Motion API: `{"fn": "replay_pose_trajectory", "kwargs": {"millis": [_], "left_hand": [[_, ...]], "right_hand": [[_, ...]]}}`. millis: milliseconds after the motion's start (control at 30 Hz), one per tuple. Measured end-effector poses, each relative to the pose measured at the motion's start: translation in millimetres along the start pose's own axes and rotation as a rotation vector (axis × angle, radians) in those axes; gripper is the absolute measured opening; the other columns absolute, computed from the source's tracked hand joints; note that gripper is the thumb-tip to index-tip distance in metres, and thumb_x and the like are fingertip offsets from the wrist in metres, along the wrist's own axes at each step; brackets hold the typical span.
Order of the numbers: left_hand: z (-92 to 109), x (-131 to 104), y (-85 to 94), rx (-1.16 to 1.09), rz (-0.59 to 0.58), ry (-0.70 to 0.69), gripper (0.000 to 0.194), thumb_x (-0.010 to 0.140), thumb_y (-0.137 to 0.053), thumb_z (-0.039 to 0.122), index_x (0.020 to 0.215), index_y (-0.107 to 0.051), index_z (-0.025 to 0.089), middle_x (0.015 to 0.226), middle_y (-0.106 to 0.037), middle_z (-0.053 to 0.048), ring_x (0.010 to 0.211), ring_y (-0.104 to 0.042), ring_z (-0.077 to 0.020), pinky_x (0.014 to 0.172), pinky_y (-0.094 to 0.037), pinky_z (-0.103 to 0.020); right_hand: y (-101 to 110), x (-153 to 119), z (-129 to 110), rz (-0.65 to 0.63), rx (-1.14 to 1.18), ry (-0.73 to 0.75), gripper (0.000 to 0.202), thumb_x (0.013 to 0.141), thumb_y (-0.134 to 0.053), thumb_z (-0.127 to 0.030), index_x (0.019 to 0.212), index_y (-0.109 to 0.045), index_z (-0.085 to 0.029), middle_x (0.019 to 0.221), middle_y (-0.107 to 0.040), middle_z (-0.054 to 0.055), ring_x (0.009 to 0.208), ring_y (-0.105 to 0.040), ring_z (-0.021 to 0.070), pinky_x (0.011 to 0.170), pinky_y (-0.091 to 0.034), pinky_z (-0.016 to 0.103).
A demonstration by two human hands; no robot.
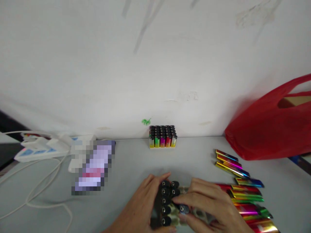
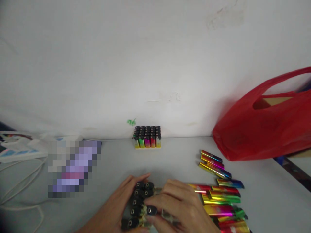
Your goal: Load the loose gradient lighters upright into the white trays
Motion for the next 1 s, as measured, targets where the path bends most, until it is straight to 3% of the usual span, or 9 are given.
{"fn": "replay_pose_trajectory", "kwargs": {"millis": [133,333,467,567,667,733,800,900,1000], "left_hand": [[-12.4,0.0,-5.1,-0.005,0.010,0.006,0.115,0.078,-0.097,0.050,0.173,-0.035,0.032,0.168,-0.054,-0.014,0.151,-0.053,-0.0446,0.130,-0.043,-0.063],[-5.8,1.9,-2.3,-0.008,0.007,-0.020,0.110,0.083,-0.094,0.050,0.173,-0.034,0.030,0.170,-0.053,-0.015,0.153,-0.052,-0.0439,0.131,-0.041,-0.063],[-7.0,3.7,-2.9,-0.021,-0.031,0.036,0.109,0.079,-0.095,0.051,0.170,-0.040,0.027,0.169,-0.053,-0.017,0.153,-0.052,-0.0450,0.131,-0.039,-0.065],[-6.0,4.1,-0.2,-0.046,-0.025,0.079,0.110,0.076,-0.097,0.043,0.170,-0.042,0.027,0.165,-0.057,-0.016,0.152,-0.053,-0.0446,0.130,-0.041,-0.065],[-4.1,4.7,2.6,-0.060,-0.034,0.127,0.113,0.070,-0.100,0.037,0.169,-0.045,0.030,0.163,-0.059,-0.014,0.151,-0.053,-0.0450,0.130,-0.040,-0.065],[-2.9,5.5,3.6,-0.062,-0.046,0.144,0.115,0.069,-0.100,0.036,0.169,-0.046,0.031,0.165,-0.058,-0.013,0.153,-0.051,-0.0457,0.132,-0.037,-0.067],[-2.0,6.4,4.0,-0.061,-0.054,0.145,0.115,0.069,-0.100,0.036,0.170,-0.045,0.032,0.167,-0.057,-0.013,0.156,-0.048,-0.0458,0.134,-0.034,-0.067],[-2.4,7.2,4.4,-0.065,-0.045,0.137,0.115,0.070,-0.099,0.035,0.171,-0.043,0.032,0.168,-0.056,-0.012,0.157,-0.047,-0.0457,0.134,-0.032,-0.067],[-5.0,6.9,4.0,-0.075,-0.028,0.131,0.117,0.068,-0.100,0.035,0.170,-0.044,0.033,0.165,-0.059,-0.012,0.155,-0.051,-0.0455,0.134,-0.035,-0.065]], "right_hand": [[-4.5,-1.1,0.5,-0.045,0.062,0.010,0.024,0.109,-0.069,-0.042,0.113,-0.087,-0.027,0.084,-0.085,0.006,0.072,-0.078,0.0241,0.068,-0.066,0.037],[-7.1,-5.7,6.8,-0.042,0.043,-0.017,0.016,0.105,-0.074,-0.032,0.118,-0.083,-0.028,0.086,-0.083,0.004,0.076,-0.078,0.0227,0.070,-0.065,0.034],[-4.3,-11.8,12.7,0.025,0.043,-0.075,0.030,0.098,-0.080,-0.024,0.127,-0.074,-0.031,0.086,-0.079,-0.002,0.077,-0.077,0.0203,0.071,-0.063,0.030],[2.0,-16.0,21.5,0.106,-0.030,-0.150,0.023,0.103,-0.070,-0.023,0.124,-0.068,-0.031,0.092,-0.077,0.000,0.085,-0.076,0.0215,0.076,-0.062,0.032],[17.4,-21.0,39.8,0.268,-0.325,-0.279,0.019,0.109,-0.056,-0.030,0.126,-0.065,-0.027,0.115,-0.076,0.011,0.111,-0.072,0.0328,0.094,-0.059,0.050],[27.8,-25.8,57.5,0.317,-0.622,-0.435,0.036,0.109,-0.051,-0.039,0.137,-0.064,-0.020,0.132,-0.071,0.022,0.126,-0.063,0.0476,0.102,-0.052,0.069],[36.5,-32.4,78.2,0.283,-0.864,-0.619,0.057,0.109,-0.047,-0.048,0.151,-0.060,-0.012,0.148,-0.060,0.032,0.130,-0.058,0.0590,0.098,-0.049,0.079],[47.5,-45.4,105.9,0.223,-1.013,-0.798,0.074,0.109,-0.042,-0.062,0.164,-0.053,-0.014,0.162,-0.045,0.035,0.139,-0.051,0.0663,0.099,-0.048,0.081],[50.0,-57.6,130.3,0.135,-0.962,-0.880,0.076,0.109,-0.038,-0.067,0.166,-0.052,-0.019,0.162,-0.049,0.031,0.136,-0.057,0.0637,0.098,-0.051,0.079]]}}
Point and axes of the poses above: each hand's wrist, its own x-axis towards the middle knuckle, its own y-axis out of the back of the hand, z = x × y, the point moved 7 cm from there along x, towards the middle knuckle
